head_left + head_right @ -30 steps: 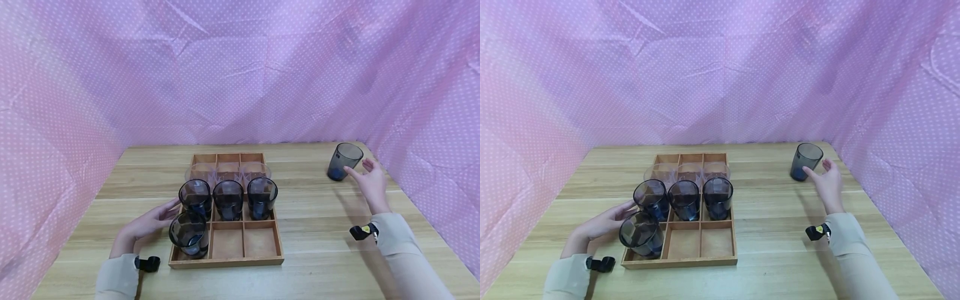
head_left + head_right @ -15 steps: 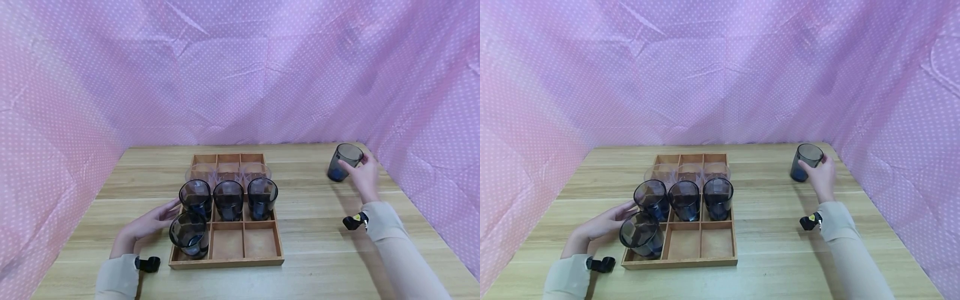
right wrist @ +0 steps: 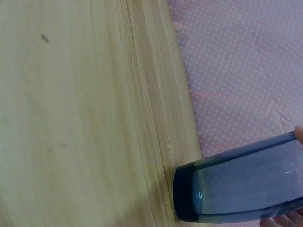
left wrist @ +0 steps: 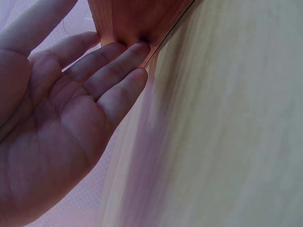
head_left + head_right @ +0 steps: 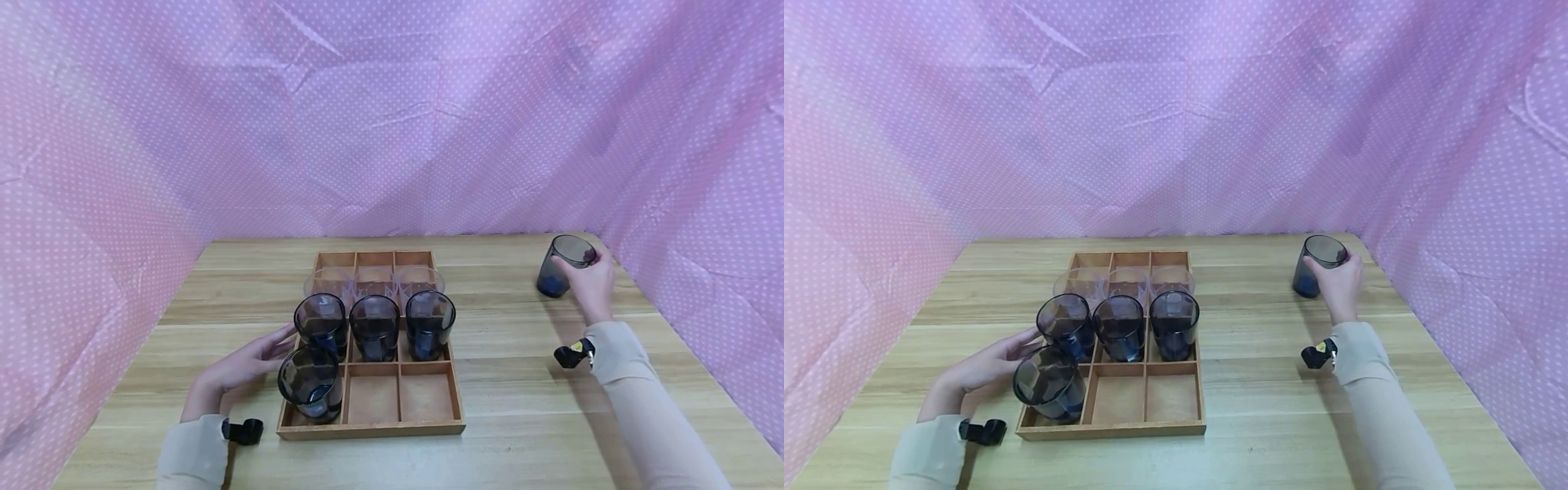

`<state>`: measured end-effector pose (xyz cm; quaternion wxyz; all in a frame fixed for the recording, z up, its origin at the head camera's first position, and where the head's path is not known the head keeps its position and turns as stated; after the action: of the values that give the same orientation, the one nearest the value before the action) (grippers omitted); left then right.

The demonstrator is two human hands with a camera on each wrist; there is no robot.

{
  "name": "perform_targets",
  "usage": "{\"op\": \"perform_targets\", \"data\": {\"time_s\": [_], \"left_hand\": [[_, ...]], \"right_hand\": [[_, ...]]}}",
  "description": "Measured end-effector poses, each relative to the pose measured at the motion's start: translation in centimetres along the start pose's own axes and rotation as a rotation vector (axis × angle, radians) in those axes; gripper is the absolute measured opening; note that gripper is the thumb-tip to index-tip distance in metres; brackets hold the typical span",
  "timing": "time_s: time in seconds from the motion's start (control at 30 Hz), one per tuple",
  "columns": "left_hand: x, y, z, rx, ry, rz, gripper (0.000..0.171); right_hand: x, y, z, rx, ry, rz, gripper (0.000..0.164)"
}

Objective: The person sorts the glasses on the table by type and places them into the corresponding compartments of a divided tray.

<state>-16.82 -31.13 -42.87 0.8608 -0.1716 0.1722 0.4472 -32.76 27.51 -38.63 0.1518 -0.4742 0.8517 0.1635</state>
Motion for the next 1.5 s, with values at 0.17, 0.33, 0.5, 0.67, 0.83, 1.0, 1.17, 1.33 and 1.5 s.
{"op": "perform_targets", "data": {"time_s": [0.17,0.33,0.5,0.67,0.83,1.0,1.17,1.33,1.5], "left_hand": [[0.1,0.1,0.0,0.002,0.004,0.0,0.077],[0.1,0.1,0.0,0.001,0.003,0.006,0.077],[0.1,0.1,0.0,-0.008,0.004,0.01,0.077],[0.2,0.2,0.1,-0.007,0.004,0.01,0.077],[0.1,0.2,0.2,-0.004,0.003,0.011,0.077],[0.1,0.1,0.2,-0.003,-0.001,0.006,0.076],[0.2,0.0,0.1,0.005,0.007,0.009,0.076],[0.3,0.1,0.1,0.008,0.014,0.009,0.076],[0.3,0.1,0.0,0.014,0.017,0.01,0.076]], "right_hand": [[-0.1,0.1,0.2,0.021,-0.018,0.029,0.074],[-0.4,-0.2,0.1,-0.005,-0.034,0.028,0.075],[-0.6,-0.7,0.0,-0.026,-0.039,0.01,0.07],[-1.0,-1.3,-0.3,-0.025,-0.035,-0.015,0.067],[-1.3,-2.4,-1.2,-0.029,-0.056,-0.06,0.071],[-1.5,-4.1,-2.2,-0.067,-0.073,-0.124,0.075],[-1.7,-6.0,-3.2,-0.138,-0.044,-0.189,0.074],[-2.1,-8.3,-4.1,-0.173,-0.002,-0.264,0.072],[-2.4,-10.2,-4.7,-0.201,0.015,-0.318,0.071]]}}
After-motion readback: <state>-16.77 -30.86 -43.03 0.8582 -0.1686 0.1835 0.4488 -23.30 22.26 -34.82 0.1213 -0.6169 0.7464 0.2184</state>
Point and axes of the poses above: each hand's wrist, its own y-axis towards the middle knuckle, its own x-axis out of the palm, z = x × y, the point moved 2 cm from there along y, towards the middle knuckle, and after that the axes turned 8 degrees about y, right-handed, at the moved point
